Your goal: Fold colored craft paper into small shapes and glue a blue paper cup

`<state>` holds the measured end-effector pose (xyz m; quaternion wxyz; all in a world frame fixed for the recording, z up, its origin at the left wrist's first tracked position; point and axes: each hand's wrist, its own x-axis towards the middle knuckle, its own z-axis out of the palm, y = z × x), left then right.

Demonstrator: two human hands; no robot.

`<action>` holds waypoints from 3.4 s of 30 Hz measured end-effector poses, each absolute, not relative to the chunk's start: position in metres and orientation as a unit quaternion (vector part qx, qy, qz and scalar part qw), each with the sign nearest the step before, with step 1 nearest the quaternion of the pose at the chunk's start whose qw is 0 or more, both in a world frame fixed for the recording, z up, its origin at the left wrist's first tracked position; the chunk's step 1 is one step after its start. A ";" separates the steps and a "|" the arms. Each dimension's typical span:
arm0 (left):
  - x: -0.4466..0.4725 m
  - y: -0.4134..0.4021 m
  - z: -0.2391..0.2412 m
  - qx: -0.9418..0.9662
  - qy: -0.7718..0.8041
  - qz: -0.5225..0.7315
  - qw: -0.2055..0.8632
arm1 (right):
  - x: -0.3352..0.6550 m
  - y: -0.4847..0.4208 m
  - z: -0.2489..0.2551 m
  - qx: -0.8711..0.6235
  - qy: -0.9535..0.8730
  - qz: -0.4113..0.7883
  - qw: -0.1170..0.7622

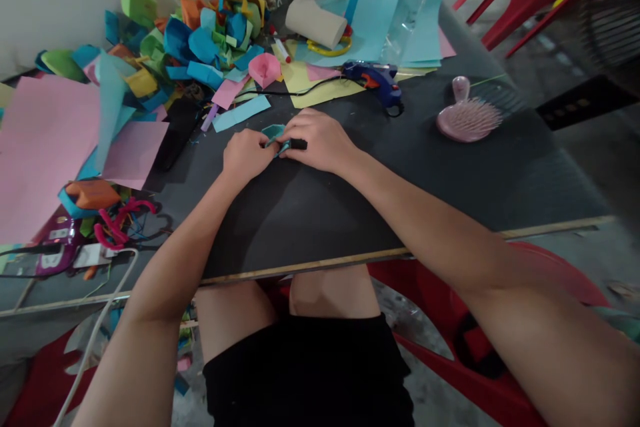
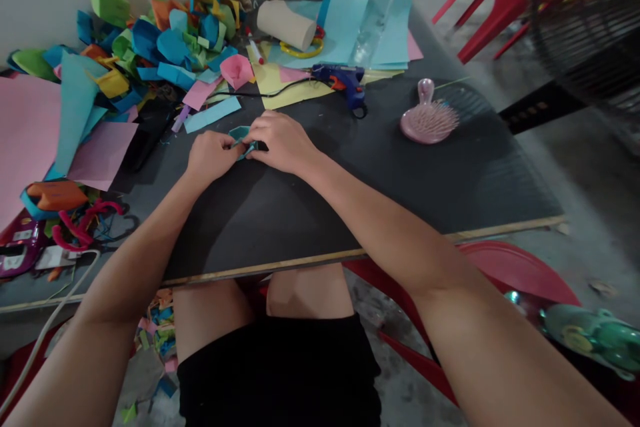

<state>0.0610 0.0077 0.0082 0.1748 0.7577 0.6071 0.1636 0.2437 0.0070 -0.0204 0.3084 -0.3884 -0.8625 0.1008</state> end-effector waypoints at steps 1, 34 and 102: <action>0.061 0.008 0.009 0.756 0.609 0.159 0.180 | 0.244 0.007 -0.021 -0.389 -0.863 0.100 0.307; 0.029 0.020 -0.010 0.871 0.415 0.219 0.143 | 0.250 0.007 -0.021 -0.376 -0.880 0.078 0.280; 0.020 0.024 -0.016 0.884 0.386 0.241 0.109 | 0.247 0.003 -0.020 -0.422 -0.832 0.179 0.311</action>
